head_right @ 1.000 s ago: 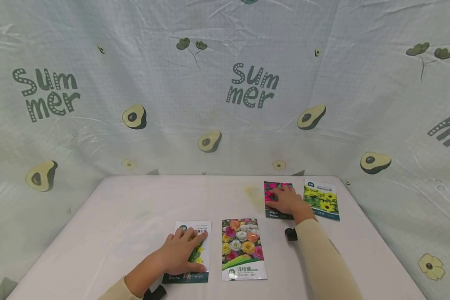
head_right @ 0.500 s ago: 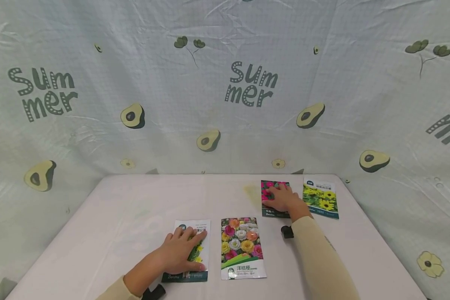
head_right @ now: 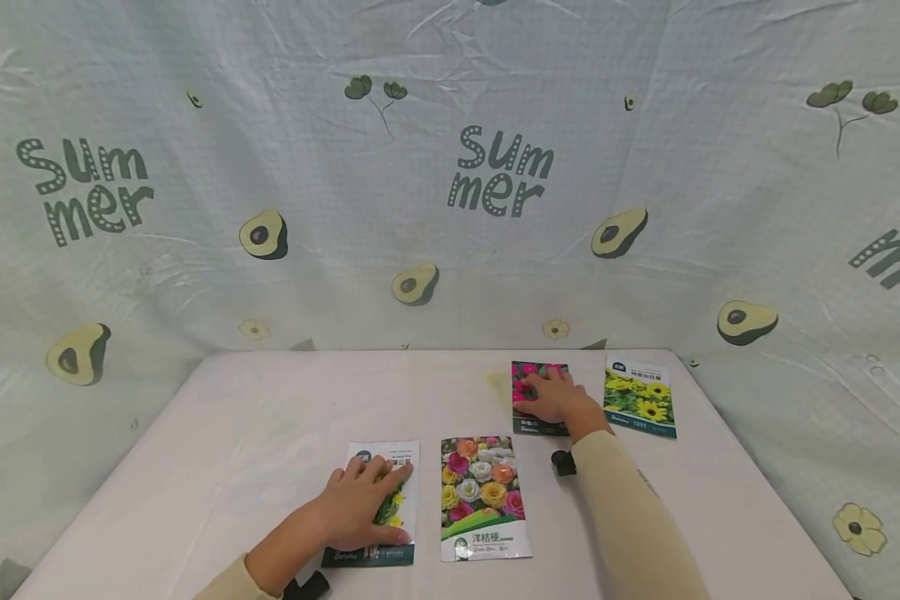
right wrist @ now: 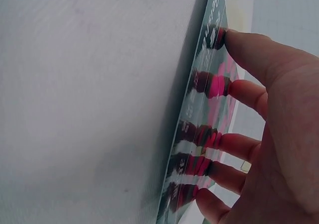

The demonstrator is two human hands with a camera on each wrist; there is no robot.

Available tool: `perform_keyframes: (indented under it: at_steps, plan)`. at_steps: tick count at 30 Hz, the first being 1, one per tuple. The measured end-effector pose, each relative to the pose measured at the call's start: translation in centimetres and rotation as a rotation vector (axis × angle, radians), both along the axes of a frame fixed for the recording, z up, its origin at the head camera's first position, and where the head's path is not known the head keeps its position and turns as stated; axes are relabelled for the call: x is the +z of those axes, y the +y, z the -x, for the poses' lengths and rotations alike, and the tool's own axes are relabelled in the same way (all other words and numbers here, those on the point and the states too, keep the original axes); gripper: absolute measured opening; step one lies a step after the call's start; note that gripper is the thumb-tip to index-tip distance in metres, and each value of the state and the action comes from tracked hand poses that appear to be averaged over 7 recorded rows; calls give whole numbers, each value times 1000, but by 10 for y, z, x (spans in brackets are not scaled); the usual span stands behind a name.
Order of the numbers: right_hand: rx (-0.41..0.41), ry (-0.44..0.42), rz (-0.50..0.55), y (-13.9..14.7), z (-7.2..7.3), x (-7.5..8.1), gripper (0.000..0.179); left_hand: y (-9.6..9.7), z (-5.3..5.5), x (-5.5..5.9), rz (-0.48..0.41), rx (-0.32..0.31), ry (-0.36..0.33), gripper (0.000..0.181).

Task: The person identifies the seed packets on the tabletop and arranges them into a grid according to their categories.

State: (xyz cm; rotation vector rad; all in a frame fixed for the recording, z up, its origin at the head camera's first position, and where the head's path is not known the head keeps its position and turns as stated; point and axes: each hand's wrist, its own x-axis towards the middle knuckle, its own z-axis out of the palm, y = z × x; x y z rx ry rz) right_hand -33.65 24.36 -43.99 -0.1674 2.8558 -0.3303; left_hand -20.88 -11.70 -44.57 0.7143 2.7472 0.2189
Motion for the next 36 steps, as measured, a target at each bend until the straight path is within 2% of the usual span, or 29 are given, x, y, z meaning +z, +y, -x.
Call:
perform_keyframes:
  at_steps: [27, 36]
  plan:
    - [-4, -31, -1, -27, 13, 3, 69, 1, -2, 5, -5, -2, 8, 95]
    - [10, -37, -4, -33, 16, 3, 71, 0, -1, 0, -10, -9, 22, 95]
